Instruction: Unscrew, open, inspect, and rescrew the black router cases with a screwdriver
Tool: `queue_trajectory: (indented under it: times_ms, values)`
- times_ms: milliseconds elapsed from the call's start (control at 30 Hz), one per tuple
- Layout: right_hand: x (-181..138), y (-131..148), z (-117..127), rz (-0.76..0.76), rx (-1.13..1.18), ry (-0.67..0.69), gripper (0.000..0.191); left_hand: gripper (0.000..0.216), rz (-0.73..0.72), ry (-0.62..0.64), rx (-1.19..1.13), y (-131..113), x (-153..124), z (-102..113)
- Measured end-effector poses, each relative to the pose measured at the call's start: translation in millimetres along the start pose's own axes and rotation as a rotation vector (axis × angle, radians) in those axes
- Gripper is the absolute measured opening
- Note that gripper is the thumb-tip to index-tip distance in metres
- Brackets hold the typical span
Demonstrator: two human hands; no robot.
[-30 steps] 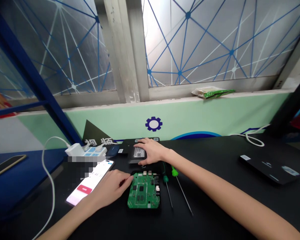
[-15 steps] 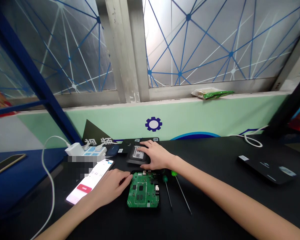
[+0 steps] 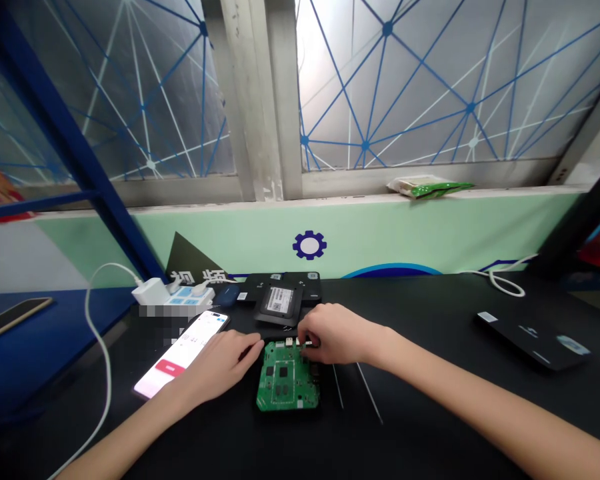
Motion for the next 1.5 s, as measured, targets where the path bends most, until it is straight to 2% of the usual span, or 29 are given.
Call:
queue_trajectory:
  times_ms: [167, 433, 933, 1233, 1400, 1500]
  values:
    - [2.1, 13.3, -0.1, -0.053, -0.118, 0.075, 0.011, 0.041, 0.042, 0.019, 0.03, -0.3, 0.3, 3.0]
    - [22.3, 26.3, 3.1, -0.098, -0.24, 0.186, 0.009, 0.039, -0.016, 0.013, 0.039, 2.5, -1.3, 4.0]
    - [27.1, 26.1, 0.5, -0.088, -0.27, 0.169, 0.011, 0.034, -0.011, 0.03, 0.074, 1.0, -1.1, 3.6]
    - [24.5, 15.9, -5.9, -0.056, -0.21, 0.114, 0.007, 0.025, 0.002, -0.094, 0.001, 6.0, -0.2, 7.5]
    - [20.2, 10.2, -7.9, -0.053, -0.149, 0.102, 0.007, 0.026, 0.098, -0.04, 0.073, 8.0, 0.4, 6.7]
    - [19.3, 7.6, -9.4, -0.041, -0.112, 0.098, 0.007, 0.025, 0.101, -0.014, 0.089, 8.1, 0.5, 5.3]
Point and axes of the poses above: each hand's wrist, its own x-axis towards the middle knuckle, its own z-axis out of the back of the hand, y = z × x, the point moved 1 cm from there along x, towards the middle knuckle, and after that the axes turned 8 degrees about x, right-handed, at the moved point
